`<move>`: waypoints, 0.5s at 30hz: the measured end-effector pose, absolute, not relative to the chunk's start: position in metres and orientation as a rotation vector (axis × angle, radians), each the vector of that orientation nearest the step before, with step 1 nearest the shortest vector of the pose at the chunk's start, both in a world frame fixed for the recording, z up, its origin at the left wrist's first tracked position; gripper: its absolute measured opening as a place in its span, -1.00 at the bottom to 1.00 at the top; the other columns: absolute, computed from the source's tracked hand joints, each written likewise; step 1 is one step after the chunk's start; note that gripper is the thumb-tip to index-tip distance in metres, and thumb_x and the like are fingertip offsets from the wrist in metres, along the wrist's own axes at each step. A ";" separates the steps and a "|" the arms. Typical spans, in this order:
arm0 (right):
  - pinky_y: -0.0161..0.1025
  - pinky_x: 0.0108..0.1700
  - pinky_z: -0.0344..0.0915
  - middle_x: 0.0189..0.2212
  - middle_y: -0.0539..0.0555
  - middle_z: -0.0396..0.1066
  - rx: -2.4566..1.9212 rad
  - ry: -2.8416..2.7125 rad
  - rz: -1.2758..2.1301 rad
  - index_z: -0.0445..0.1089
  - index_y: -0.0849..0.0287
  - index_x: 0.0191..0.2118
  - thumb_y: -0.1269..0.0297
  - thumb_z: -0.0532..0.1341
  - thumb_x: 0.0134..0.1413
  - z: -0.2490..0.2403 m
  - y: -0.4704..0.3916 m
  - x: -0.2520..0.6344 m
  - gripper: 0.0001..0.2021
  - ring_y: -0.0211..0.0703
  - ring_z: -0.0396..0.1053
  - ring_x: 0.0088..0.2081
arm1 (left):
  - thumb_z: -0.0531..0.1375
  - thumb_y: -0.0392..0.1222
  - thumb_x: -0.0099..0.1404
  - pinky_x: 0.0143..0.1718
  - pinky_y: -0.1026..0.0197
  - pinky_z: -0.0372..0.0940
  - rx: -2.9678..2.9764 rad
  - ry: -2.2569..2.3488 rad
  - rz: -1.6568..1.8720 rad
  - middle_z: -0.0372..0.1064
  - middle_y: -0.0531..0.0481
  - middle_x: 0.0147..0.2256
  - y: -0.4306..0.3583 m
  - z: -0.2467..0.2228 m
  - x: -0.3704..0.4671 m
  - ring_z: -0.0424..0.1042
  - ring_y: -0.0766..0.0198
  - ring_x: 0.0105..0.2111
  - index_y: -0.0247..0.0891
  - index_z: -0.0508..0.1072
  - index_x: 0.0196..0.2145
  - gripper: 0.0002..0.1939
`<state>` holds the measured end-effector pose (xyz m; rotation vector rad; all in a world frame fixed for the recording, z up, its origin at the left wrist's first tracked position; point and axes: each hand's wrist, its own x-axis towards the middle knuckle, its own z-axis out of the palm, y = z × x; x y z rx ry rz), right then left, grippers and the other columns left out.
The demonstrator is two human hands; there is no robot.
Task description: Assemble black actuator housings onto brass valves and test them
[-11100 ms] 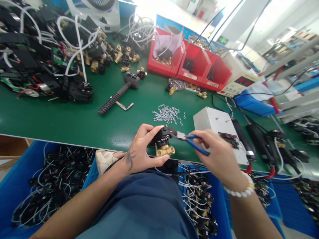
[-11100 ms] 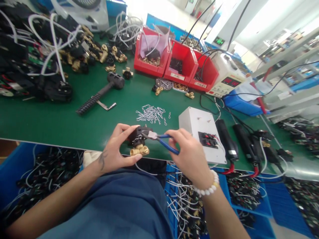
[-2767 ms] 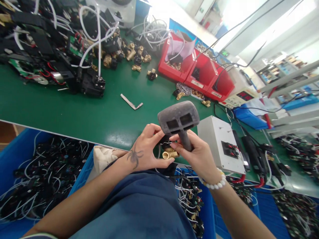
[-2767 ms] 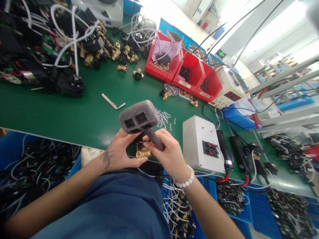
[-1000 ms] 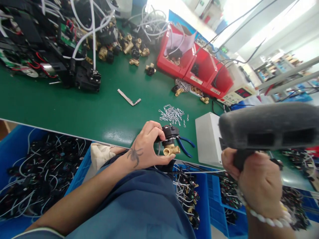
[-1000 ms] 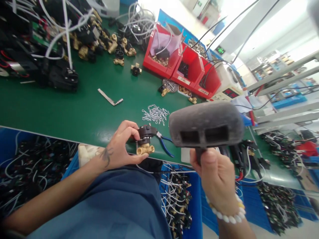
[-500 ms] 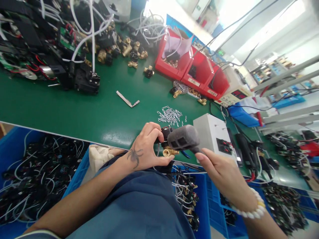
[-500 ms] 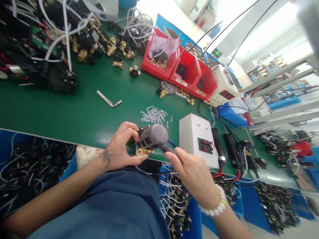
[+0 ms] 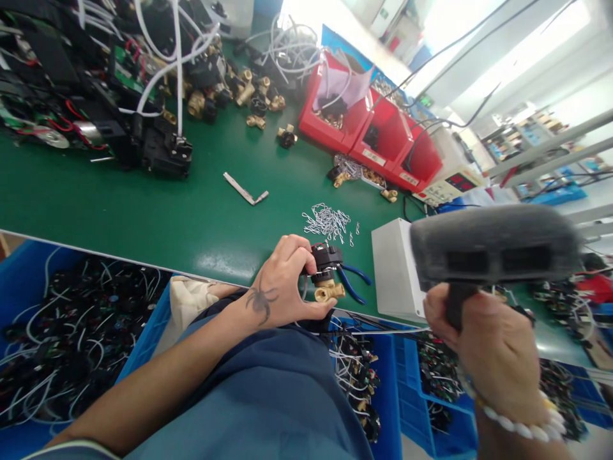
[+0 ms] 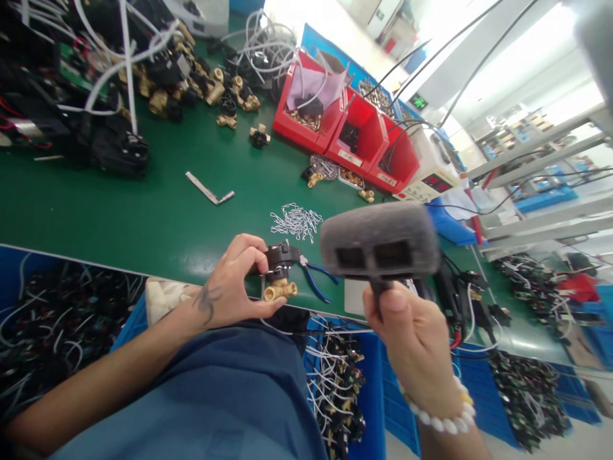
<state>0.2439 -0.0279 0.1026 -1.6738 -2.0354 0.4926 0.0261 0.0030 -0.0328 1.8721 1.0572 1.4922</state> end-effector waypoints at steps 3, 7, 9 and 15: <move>-0.30 -0.62 -0.04 -0.73 -0.05 0.09 -1.723 -2.107 0.535 0.16 0.13 -0.60 -0.19 -0.09 0.35 0.101 -0.027 0.241 -0.39 -0.34 0.03 -0.68 | 0.40 -0.19 -0.01 -0.13 0.09 0.34 1.893 1.070 1.451 0.27 -0.06 -0.19 0.002 -0.030 0.025 0.31 0.17 -0.16 -0.19 0.22 -0.34 -0.59; -0.31 -0.62 -0.06 -0.74 -0.07 0.07 -1.783 -2.311 0.587 0.13 0.14 -0.61 -0.24 -0.02 0.29 0.104 -0.025 0.238 -0.39 -0.35 0.01 -0.68 | 0.39 -0.20 0.00 -0.15 0.09 0.34 1.902 1.076 1.462 0.27 -0.05 -0.20 0.002 -0.029 0.025 0.31 0.18 -0.17 -0.18 0.21 -0.35 -0.60; -0.31 -0.63 -0.04 -0.74 -0.06 0.06 -1.729 -2.146 0.553 0.17 0.14 -0.60 -0.21 -0.06 0.34 0.107 -0.026 0.240 -0.39 -0.34 0.01 -0.68 | 0.39 -0.19 0.00 -0.15 0.10 0.34 1.899 1.076 1.466 0.27 -0.05 -0.19 0.003 -0.031 0.025 0.30 0.18 -0.17 -0.18 0.21 -0.35 -0.59; -0.31 -0.59 -0.04 -0.71 -0.04 0.10 -1.850 -2.227 0.725 0.14 0.15 -0.61 -0.29 -0.04 0.27 0.104 -0.025 0.239 -0.37 -0.32 0.04 -0.64 | 0.39 -0.19 0.01 -0.18 0.10 0.34 1.954 1.060 1.464 0.28 -0.05 -0.20 0.003 -0.030 0.025 0.31 0.18 -0.18 -0.18 0.21 -0.34 -0.60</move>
